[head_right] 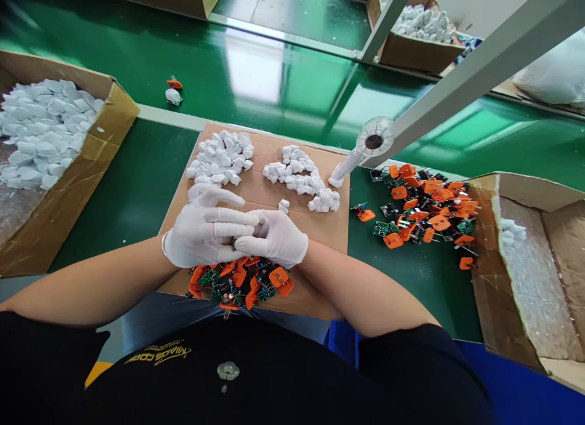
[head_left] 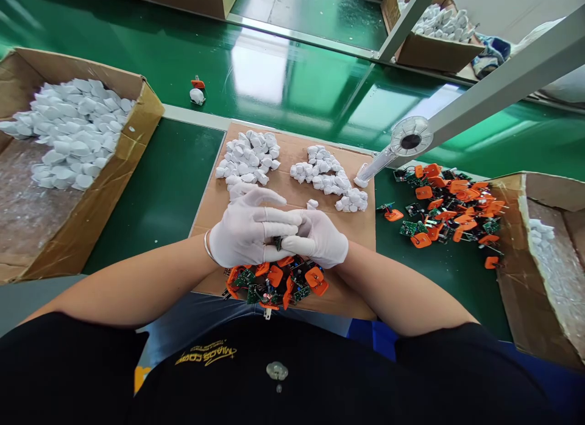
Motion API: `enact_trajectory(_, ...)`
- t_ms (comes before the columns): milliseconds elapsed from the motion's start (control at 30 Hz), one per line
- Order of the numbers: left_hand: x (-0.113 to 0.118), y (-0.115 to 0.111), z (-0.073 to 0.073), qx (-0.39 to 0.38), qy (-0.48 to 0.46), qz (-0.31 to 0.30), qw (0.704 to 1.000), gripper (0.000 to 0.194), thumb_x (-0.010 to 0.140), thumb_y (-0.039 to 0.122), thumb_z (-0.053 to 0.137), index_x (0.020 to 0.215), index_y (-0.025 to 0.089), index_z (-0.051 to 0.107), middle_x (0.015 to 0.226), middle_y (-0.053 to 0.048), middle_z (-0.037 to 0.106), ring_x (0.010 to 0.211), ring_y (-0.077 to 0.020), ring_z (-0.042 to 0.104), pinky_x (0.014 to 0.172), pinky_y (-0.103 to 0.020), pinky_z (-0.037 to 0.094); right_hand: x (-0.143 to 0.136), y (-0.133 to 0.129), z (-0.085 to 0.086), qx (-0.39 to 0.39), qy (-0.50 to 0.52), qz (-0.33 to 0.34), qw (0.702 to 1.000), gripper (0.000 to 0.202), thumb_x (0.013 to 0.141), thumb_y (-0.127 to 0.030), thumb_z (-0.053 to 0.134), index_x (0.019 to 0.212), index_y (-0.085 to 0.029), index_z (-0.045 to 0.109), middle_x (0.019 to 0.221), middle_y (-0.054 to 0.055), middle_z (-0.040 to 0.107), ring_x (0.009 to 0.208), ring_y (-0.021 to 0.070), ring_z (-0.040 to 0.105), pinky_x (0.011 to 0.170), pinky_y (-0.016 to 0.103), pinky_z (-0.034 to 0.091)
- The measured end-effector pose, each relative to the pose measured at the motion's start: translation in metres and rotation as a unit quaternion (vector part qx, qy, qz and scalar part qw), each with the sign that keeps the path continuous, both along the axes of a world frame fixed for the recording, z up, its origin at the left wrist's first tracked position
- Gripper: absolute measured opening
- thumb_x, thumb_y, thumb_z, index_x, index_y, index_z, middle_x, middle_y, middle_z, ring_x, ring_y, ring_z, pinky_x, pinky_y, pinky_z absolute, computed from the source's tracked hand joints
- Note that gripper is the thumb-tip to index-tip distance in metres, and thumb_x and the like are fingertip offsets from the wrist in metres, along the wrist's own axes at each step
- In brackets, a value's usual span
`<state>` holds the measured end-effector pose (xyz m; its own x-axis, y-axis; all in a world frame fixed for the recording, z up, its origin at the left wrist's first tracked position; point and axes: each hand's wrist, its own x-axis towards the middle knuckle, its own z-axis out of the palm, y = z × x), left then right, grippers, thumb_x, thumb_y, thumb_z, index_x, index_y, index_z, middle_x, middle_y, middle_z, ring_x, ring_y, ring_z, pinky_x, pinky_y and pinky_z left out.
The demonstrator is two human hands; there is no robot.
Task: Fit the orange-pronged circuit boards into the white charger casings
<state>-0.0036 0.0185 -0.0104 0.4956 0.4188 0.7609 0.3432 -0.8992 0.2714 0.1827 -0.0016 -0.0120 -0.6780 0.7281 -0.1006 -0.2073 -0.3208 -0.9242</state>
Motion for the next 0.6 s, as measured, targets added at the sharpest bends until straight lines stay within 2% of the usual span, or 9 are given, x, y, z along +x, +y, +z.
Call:
enact_trajectory(67, 0.0001, 0.0004, 0.0011, 0.028, -0.029, -0.019, 0.999, 0.03, 0.068, 0.043, 0.085, 0.091, 0.03, 0.07, 0.083, 0.007, 0.078, 0.086, -0.0254, 0.073, 0.075, -0.044, 0.058, 0.0005, -0.0005, 0.0003, -0.009, 0.009, 0.005, 1.0, 0.035, 0.078, -0.044, 0.082, 0.091, -0.014, 0.071, 0.092, 0.008, 0.075, 0.087, 0.0209, 0.07, 0.078, 0.032, 0.058)
enact_trajectory(167, -0.0007, 0.0009, 0.0021, 0.01, -0.037, -0.033, 0.999, 0.03, 0.072, 0.042, 0.083, 0.096, 0.032, 0.069, 0.089, 0.006, 0.078, 0.092, -0.0239, 0.071, 0.077, -0.042, 0.059, 0.0017, -0.0005, 0.0001, -0.028, 0.023, 0.025, 0.999, 0.038, 0.079, -0.047, 0.08, 0.094, -0.013, 0.07, 0.099, 0.011, 0.075, 0.097, 0.0252, 0.071, 0.084, 0.036, 0.058)
enact_trajectory(400, -0.0007, -0.0004, 0.0009, 0.012, -0.021, -0.033, 0.999, 0.025, 0.072, 0.04, 0.082, 0.09, 0.029, 0.07, 0.087, 0.007, 0.078, 0.09, -0.0234, 0.071, 0.079, -0.042, 0.059, 0.0018, 0.0006, 0.0021, 0.009, 0.007, 0.025, 1.0, 0.026, 0.079, -0.036, 0.079, 0.089, -0.015, 0.069, 0.09, 0.006, 0.073, 0.086, 0.0205, 0.069, 0.08, 0.033, 0.058)
enact_trajectory(500, -0.0013, -0.0002, 0.0002, -0.017, 0.003, -0.031, 0.999, 0.017, 0.076, 0.042, 0.079, 0.083, 0.029, 0.071, 0.09, 0.007, 0.078, 0.092, -0.0222, 0.069, 0.083, -0.042, 0.058, 0.0023, 0.0029, 0.0054, 0.026, 0.022, 0.052, 0.998, 0.025, 0.082, -0.036, 0.078, 0.093, -0.015, 0.069, 0.095, 0.007, 0.071, 0.093, 0.0217, 0.068, 0.084, 0.033, 0.058)
enact_trajectory(600, -0.003, 0.0006, -0.001, -0.073, 0.014, -0.047, 0.996, 0.017, 0.079, 0.045, 0.076, 0.087, 0.031, 0.07, 0.092, 0.005, 0.077, 0.093, -0.0215, 0.069, 0.087, -0.043, 0.058, 0.0025, 0.0051, 0.006, 0.018, 0.029, 0.061, 0.998, 0.028, 0.081, -0.038, 0.078, 0.096, -0.016, 0.067, 0.098, 0.007, 0.07, 0.099, 0.0235, 0.067, 0.086, 0.036, 0.057)
